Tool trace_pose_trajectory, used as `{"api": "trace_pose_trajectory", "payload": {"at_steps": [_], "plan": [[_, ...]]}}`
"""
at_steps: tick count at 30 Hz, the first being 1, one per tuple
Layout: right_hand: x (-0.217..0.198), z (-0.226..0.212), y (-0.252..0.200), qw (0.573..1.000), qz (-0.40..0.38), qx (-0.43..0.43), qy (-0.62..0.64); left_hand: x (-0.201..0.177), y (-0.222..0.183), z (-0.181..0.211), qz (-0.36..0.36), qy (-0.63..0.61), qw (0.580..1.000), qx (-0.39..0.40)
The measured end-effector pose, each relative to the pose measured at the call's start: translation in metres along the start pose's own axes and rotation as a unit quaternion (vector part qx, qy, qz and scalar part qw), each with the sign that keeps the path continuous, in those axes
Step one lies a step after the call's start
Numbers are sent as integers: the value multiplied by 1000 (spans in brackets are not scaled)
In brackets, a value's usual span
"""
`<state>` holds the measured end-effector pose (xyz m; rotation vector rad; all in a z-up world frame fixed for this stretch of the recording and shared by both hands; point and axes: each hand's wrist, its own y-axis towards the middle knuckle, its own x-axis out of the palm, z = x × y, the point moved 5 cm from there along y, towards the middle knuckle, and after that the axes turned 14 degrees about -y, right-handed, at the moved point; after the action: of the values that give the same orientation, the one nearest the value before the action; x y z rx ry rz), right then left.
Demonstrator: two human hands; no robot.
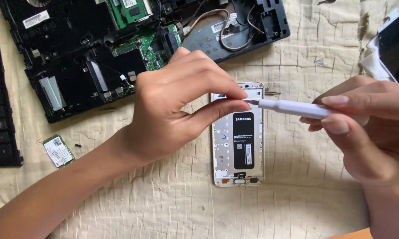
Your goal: Applying adhesive to a smartphone frame and installing internal components during a repair process.
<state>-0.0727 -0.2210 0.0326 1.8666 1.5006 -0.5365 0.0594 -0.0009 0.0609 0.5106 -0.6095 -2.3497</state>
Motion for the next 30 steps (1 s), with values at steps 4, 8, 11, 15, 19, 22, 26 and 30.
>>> {"api": "trace_pose_trajectory", "payload": {"at_steps": [4,8,11,15,19,22,26,30], "plan": [[4,-13,10,1000,-4,-23,-5,3,0,-2,-15,8,1000,0],[6,-25,12,997,46,-48,34,5,0,-3,-35,11,999,7],[5,-35,18,997,38,-57,28,5,-1,-2,-54,15,998,13],[4,-38,23,994,51,-91,22,3,0,-1,-62,22,998,12],[2,-34,20,996,47,-70,33,1,0,-1,-51,19,999,4],[2,-37,20,996,43,-76,23,2,0,-1,-49,11,999,-2],[3,-40,23,996,44,-78,22,2,-1,-3,-45,8,999,-6],[2,-46,27,995,38,-90,7,2,-2,-5,-49,12,999,-10]]}}
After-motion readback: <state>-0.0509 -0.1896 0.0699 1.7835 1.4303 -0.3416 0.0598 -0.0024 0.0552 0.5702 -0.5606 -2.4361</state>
